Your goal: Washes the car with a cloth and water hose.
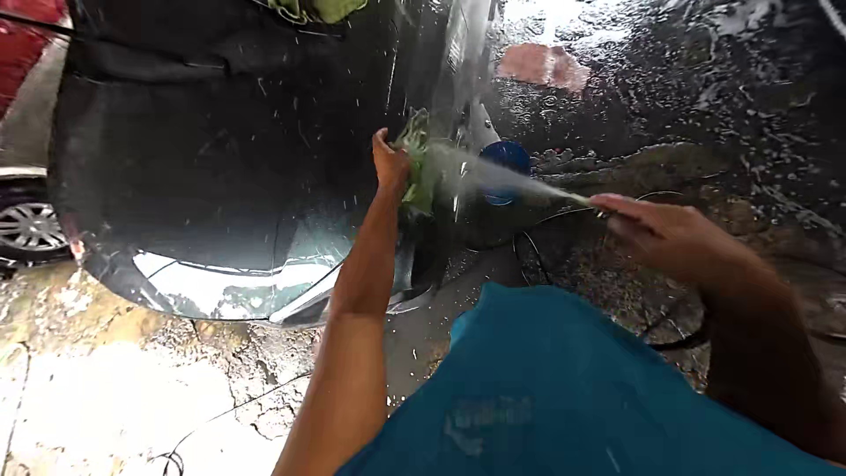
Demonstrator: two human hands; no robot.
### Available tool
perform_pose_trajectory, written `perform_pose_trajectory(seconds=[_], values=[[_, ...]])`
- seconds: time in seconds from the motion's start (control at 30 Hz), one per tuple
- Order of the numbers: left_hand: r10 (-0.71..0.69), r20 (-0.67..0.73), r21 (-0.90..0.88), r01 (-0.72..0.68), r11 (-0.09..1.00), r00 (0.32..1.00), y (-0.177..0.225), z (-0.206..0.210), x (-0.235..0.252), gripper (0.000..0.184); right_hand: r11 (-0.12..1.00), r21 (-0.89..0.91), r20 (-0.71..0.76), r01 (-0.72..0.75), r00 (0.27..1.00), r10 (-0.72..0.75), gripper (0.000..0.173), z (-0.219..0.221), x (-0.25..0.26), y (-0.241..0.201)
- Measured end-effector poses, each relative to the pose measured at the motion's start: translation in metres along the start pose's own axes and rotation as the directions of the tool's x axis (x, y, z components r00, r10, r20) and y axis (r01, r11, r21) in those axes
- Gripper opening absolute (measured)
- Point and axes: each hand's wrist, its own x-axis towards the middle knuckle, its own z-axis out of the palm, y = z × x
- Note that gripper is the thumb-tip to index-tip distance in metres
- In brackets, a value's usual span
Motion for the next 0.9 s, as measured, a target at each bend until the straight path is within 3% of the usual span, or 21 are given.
perform_pose_trajectory(seconds=[0.1,0.17,0.23,0.27,0.3,0.33,0.37,0.4,0.47,0.57,0.63,0.77,0.83,0.9], values=[[0.076,0.119,-0.381,-0.025,0.924,0.990,0.037,0.008,-0.010,0.048,0.999,0.000,-0.095,-0.049,0.994,0.048,0.042,-0.018,-0.001,0.007],[0.116,0.165,-0.670,0.025,0.742,0.979,0.068,-0.006,-0.008,0.040,0.997,0.007,-0.144,-0.077,0.986,0.077,0.041,-0.029,-0.005,0.005],[0.156,0.188,-0.800,0.059,0.598,0.970,0.080,-0.025,0.005,0.038,0.996,-0.003,-0.163,-0.092,0.982,0.090,0.044,-0.039,-0.012,0.003],[0.148,0.185,-0.755,0.045,0.654,0.972,0.071,-0.032,0.013,0.036,0.997,-0.003,-0.163,-0.083,0.983,0.082,0.044,-0.043,-0.015,0.001],[0.118,0.183,-0.598,0.016,0.801,0.976,0.055,-0.036,0.022,0.044,0.998,0.017,-0.157,-0.061,0.986,0.063,0.044,-0.045,-0.018,-0.004],[0.056,0.155,-0.347,0.001,0.938,0.986,0.035,-0.038,0.027,0.052,0.999,0.026,-0.131,-0.032,0.991,0.035,0.044,-0.046,-0.020,-0.010],[-0.011,0.116,-0.100,0.023,0.995,0.993,0.015,-0.039,0.030,0.058,0.999,0.033,-0.094,0.002,0.996,0.001,0.043,-0.046,-0.022,-0.015],[-0.073,0.071,0.066,0.068,0.995,0.995,-0.006,-0.040,0.032,0.061,0.999,0.032,-0.055,0.029,0.998,-0.027,0.042,-0.043,-0.022,-0.019],[-0.155,-0.017,0.221,0.155,0.963,0.988,-0.027,-0.046,0.030,0.058,0.998,0.011,-0.018,0.057,0.998,-0.057,0.043,-0.036,-0.021,-0.022],[-0.177,-0.107,0.499,0.207,0.841,0.978,-0.024,-0.066,0.026,0.049,0.999,0.006,-0.015,0.037,0.999,-0.037,0.042,-0.043,-0.021,-0.020],[-0.193,-0.138,0.506,0.236,0.830,0.971,-0.034,-0.084,0.029,0.048,0.998,0.013,-0.020,0.058,0.998,-0.058,0.043,-0.051,-0.023,-0.027],[-0.182,-0.284,0.291,0.266,0.919,0.941,-0.044,-0.101,0.031,0.041,0.996,-0.031,-0.046,0.081,0.996,-0.083,0.042,-0.054,-0.014,-0.033],[0.025,-0.311,0.370,0.096,0.924,0.950,-0.026,-0.095,0.015,0.045,0.996,-0.037,-0.066,0.077,0.995,-0.079,0.042,-0.057,-0.005,-0.033],[0.240,-0.154,0.444,-0.150,0.883,0.958,-0.020,-0.078,0.010,0.045,0.988,-0.050,-0.013,0.147,0.989,-0.148,0.042,-0.053,0.003,-0.048]])
